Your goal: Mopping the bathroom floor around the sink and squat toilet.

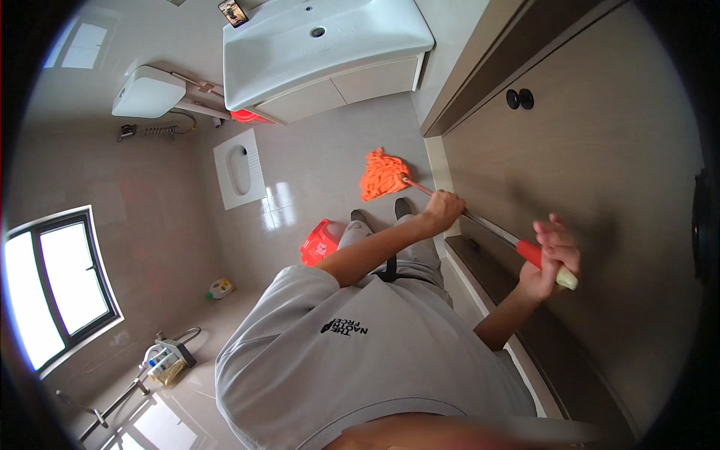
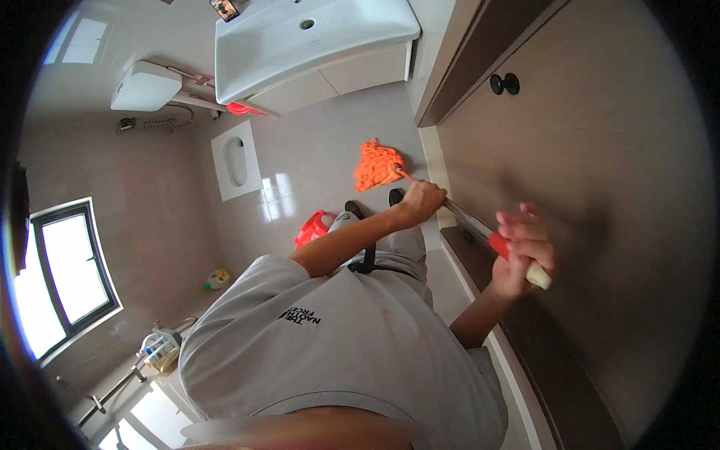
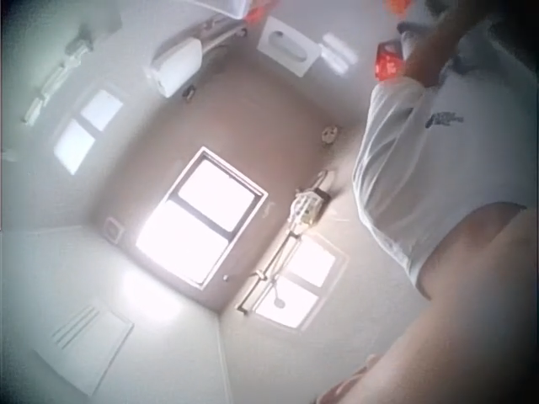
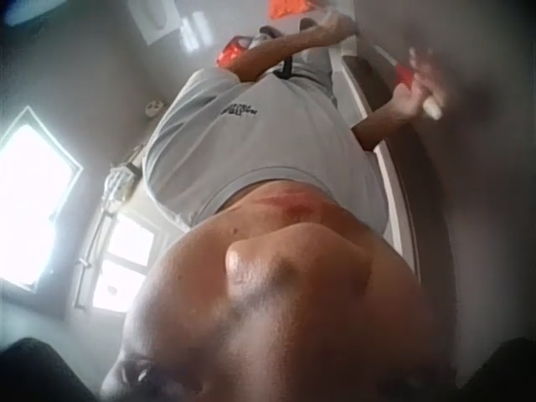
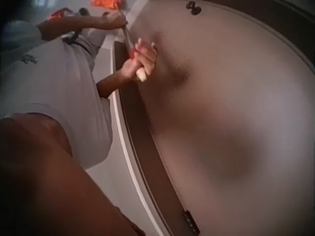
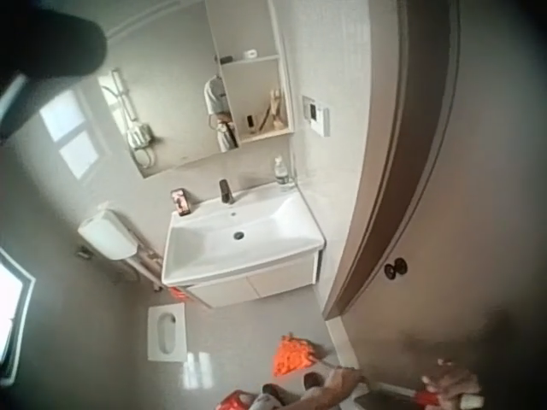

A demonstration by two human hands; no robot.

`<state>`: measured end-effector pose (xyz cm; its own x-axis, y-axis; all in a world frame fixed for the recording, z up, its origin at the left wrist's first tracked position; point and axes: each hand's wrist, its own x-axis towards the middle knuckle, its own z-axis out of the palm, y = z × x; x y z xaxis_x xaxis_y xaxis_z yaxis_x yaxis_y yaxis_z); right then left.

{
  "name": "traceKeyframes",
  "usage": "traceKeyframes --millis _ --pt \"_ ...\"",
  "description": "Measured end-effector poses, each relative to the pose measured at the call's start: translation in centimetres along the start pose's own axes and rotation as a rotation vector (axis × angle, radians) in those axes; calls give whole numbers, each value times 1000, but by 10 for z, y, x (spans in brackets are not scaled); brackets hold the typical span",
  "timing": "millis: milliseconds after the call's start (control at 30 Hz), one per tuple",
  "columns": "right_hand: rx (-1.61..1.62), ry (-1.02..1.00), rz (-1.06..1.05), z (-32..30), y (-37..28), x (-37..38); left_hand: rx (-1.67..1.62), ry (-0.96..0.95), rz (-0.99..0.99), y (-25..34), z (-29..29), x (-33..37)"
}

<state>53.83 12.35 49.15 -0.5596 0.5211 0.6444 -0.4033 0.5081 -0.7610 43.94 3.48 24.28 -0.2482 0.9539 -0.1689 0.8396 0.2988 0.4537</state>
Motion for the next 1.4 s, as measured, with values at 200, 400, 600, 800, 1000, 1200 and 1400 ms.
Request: traceKeyframes --millis 200,400,600,800,1000,1200,1400 --pt "-128 333 63 0 -18 -11 -94 210 225 4 18 14" --pt "-416 619 92 2 15 -29 -348 -20 23 -21 48 -21" --pt "-394 560 129 46 63 -60 -442 -19 -195 -91 55 -86" --pt "-224 449 576 153 117 -121 -506 58 -540 -192 92 -169" --pt "121 -22 859 264 138 -193 -421 216 -930 -280 121 -276" --pt "380 -607 828 314 102 -190 -66 363 -1203 -289 116 -327" --pt "334 -661 483 225 124 -105 28 -2 -1155 -238 77 -217"
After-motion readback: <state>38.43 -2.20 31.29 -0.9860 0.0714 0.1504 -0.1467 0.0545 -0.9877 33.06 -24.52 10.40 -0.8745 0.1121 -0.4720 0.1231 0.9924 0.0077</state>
